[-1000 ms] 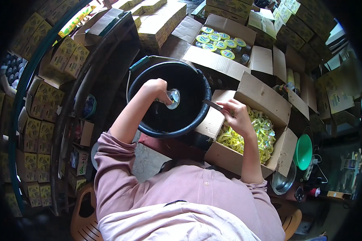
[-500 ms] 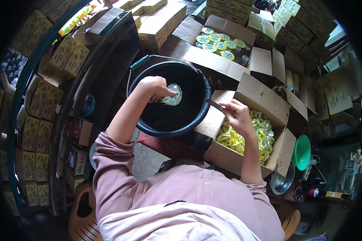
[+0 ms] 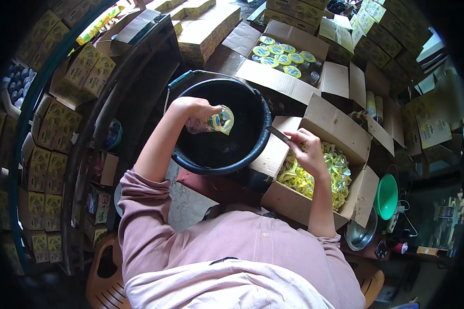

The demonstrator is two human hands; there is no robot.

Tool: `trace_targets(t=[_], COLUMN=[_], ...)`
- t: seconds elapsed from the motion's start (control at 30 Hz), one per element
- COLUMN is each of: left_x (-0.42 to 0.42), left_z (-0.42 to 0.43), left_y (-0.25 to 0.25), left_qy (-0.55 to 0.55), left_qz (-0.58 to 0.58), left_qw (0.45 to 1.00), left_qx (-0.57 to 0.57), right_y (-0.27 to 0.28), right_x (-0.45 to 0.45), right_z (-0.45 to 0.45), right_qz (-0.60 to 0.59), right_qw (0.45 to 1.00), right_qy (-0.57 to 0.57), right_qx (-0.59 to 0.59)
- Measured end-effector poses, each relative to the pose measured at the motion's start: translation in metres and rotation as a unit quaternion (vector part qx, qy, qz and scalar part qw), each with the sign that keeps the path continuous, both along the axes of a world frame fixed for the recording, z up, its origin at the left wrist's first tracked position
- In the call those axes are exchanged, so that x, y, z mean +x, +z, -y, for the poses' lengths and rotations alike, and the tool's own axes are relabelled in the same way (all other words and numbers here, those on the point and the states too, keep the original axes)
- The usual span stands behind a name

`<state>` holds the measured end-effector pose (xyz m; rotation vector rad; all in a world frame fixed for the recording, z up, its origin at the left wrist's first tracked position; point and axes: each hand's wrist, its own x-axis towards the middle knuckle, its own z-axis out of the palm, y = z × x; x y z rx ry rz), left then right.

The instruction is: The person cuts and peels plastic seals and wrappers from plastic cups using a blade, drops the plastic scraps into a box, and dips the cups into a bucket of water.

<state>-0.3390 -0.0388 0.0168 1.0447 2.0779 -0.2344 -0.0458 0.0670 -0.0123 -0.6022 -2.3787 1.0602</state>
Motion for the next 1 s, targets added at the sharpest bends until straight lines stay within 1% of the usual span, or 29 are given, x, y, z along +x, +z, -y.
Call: trace_targets(t=[0.07, 0.17, 0.27, 0.3, 0.37, 0.4, 0.43, 0.5, 0.57, 0.63, 0.67, 0.7, 0.73, 0.77, 0.8, 0.9, 1.0], left_x=[-0.003, -0.009, -0.002, 0.000, 0.003, -0.002, -0.001, 0.016, 0.028, 0.042, 0.046, 0.053, 0.063, 0.069, 0.072, 0.077, 0.087], left_z=[-0.001, -0.004, 0.002, 0.005, 0.009, 0.011, 0.013, 0.019, 0.022, 0.028, 0.028, 0.032, 0.038, 0.042, 0.041, 0.039, 0.043], left_y=[-0.005, -0.016, -0.013, -0.012, -0.011, -0.029, -0.035, -0.040, -0.051, -0.052, -0.057, -0.052, -0.042, -0.036, -0.042, -0.044, -0.035], left_qy=[0.008, 0.002, -0.013, -0.010, -0.006, -0.017, -0.099, 0.007, 0.065, 0.062, 0.059, 0.078, 0.097, 0.116, 0.128, 0.027, 0.030], left_qz=[-0.006, -0.004, 0.079, 0.108, 0.167, 0.171, 0.146, 0.250, 0.319, 0.342, 0.327, 0.325, 0.323, 0.320, 0.330, 0.205, 0.109], left_qw=[1.000, 1.000, 0.987, 0.980, 0.961, 0.944, 0.919, 0.877, 0.833, 0.797, 0.761, 0.769, 0.775, 0.781, 0.752, 0.729, 0.747], left_qx=[-0.011, 0.003, 0.141, 0.167, 0.219, 0.283, 0.353, 0.411, 0.447, 0.495, 0.557, 0.546, 0.534, 0.523, 0.557, 0.653, 0.655], right_y=[0.000, -0.001, -0.002, -0.003, -0.008, -0.010, -0.011, -0.012, -0.011, -0.005, 0.001, 0.007, 0.010, 0.014, 0.018, 0.017, 0.022], right_x=[0.001, 0.001, 0.000, 0.000, -0.004, -0.006, -0.008, -0.013, -0.018, -0.024, -0.026, -0.029, -0.033, -0.034, -0.034, -0.035, -0.035], right_z=[-0.001, 0.000, 0.001, 0.001, 0.003, 0.004, 0.004, 0.003, 0.002, 0.003, 0.005, 0.008, 0.012, 0.014, 0.016, 0.015, 0.016], right_qz=[-0.001, -0.002, -0.001, -0.001, -0.043, -0.063, -0.071, -0.084, -0.109, -0.130, -0.138, -0.146, -0.171, -0.160, -0.148, -0.130, -0.115], right_qw=[1.000, 1.000, 1.000, 0.999, 0.996, 0.994, 0.993, 0.990, 0.989, 0.987, 0.985, 0.983, 0.980, 0.979, 0.976, 0.959, 0.932], right_qy=[0.000, -0.007, -0.027, -0.036, -0.070, -0.087, -0.094, -0.110, -0.099, -0.086, -0.078, -0.069, -0.062, -0.054, -0.045, -0.009, 0.005], right_qx=[-0.002, -0.003, -0.004, -0.004, -0.019, -0.027, -0.021, -0.009, 0.016, 0.049, 0.069, 0.089, 0.082, 0.118, 0.154, 0.251, 0.342])
